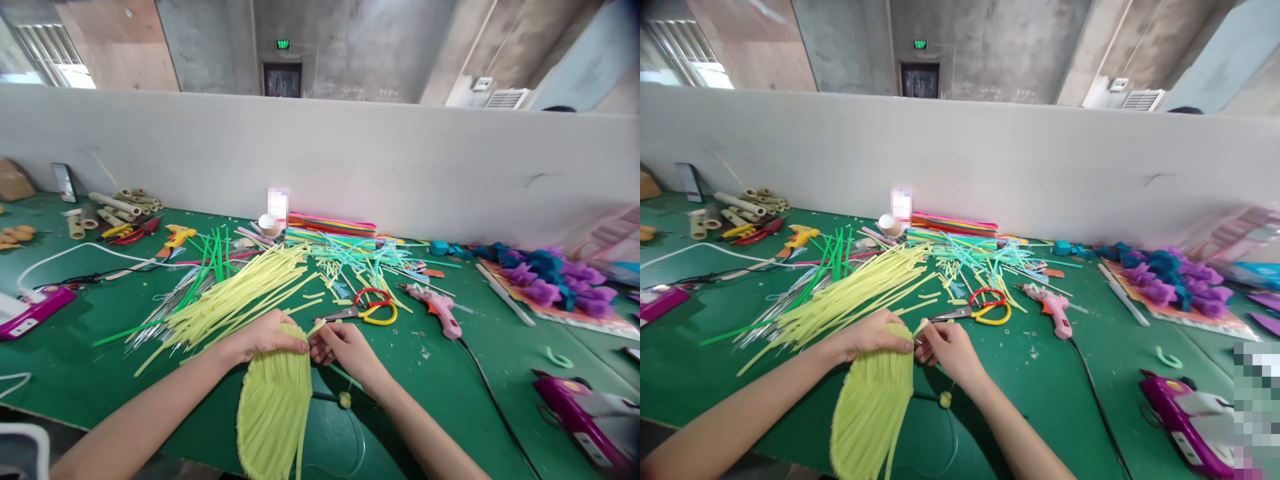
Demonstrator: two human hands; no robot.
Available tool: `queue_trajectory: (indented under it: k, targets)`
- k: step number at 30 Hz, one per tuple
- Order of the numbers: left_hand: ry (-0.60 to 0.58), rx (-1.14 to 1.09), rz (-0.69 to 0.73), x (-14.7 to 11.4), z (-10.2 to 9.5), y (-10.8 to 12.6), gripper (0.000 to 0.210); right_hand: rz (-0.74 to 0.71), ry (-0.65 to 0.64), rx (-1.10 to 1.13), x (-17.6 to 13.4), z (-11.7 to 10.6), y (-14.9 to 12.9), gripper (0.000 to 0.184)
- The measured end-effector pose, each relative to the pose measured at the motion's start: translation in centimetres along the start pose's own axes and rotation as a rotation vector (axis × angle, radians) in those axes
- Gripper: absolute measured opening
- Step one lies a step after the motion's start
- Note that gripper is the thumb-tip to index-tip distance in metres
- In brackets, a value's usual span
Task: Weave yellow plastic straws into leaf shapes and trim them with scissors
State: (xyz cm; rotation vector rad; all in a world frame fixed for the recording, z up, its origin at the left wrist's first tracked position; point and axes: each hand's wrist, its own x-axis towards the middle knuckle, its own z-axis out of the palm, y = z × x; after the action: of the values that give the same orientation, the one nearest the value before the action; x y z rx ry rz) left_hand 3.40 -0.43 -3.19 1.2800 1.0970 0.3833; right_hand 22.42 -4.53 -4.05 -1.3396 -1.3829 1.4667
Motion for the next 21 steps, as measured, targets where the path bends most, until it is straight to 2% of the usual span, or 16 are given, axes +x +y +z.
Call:
queue_trajectory:
  k: [3,10,21]
  targets:
    - [-0.018,0.019,0.009,0.0,0.0,0.1,0.042,0.064,-0.043,0.028,0.0,0.1,-0.7,0.055]
    - [-0.086,0.052,0.061,-0.4,0.1,0.6,0.039,0.121,-0.101,0.011,-0.3,-0.1,-1.3,0.053]
    - [-0.076,0.200,0.120,-0.4,-0.1,0.8,0.039,0.034,-0.077,0.003,-0.7,-0.1,-1.4,0.033]
